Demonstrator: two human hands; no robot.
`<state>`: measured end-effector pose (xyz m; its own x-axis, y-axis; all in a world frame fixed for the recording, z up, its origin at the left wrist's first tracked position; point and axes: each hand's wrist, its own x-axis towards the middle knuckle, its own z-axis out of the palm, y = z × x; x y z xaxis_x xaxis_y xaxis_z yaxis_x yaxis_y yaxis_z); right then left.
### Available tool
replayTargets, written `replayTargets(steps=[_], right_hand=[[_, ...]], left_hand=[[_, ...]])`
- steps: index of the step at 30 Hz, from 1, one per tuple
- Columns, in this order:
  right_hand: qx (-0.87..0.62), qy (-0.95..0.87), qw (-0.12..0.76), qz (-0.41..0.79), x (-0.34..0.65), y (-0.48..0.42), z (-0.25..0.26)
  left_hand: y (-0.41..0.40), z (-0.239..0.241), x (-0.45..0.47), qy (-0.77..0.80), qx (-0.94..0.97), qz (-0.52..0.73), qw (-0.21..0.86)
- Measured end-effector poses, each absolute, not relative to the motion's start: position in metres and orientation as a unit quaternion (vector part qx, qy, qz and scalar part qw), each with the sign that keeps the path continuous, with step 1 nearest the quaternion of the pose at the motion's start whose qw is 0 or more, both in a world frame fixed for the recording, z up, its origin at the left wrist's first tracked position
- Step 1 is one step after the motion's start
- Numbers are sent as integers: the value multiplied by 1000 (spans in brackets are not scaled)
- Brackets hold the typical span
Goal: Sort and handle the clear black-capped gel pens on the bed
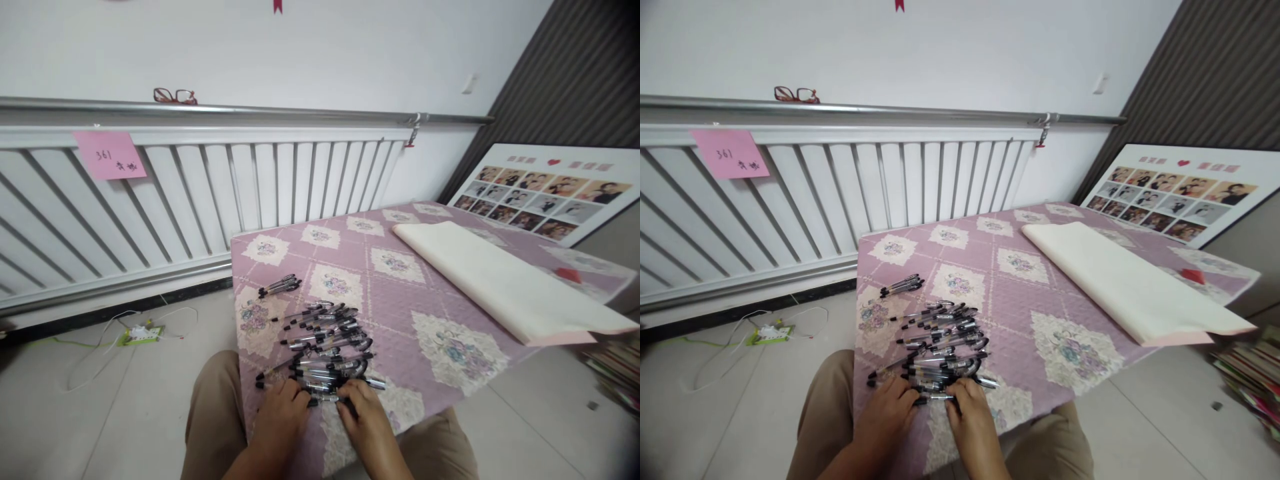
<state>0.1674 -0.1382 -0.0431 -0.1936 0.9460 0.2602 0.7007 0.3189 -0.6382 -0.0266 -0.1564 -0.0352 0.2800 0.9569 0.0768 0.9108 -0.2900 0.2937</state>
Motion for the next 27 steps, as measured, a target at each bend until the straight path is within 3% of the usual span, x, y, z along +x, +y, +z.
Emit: replayTargets(steps=[10,15,18,22,27], right_hand=[[-553,-744,339,162,170,-138,-48],[-589,-711,379,59,191,-138,-60],[-622,-713,324,11,197,-135,-64],[-645,-736,204,8,190,-132,-60],[-642,-747,167,34,190,-133,-50]], left_hand=[[-149,-45,-29,586,784,187,77],[-155,-65,-38,580,769,270,21],[-154,-72,-44,584,780,226,0],[-146,-65,-40,633,765,100,64],[-137,-48,-29,649,751,13,119]])
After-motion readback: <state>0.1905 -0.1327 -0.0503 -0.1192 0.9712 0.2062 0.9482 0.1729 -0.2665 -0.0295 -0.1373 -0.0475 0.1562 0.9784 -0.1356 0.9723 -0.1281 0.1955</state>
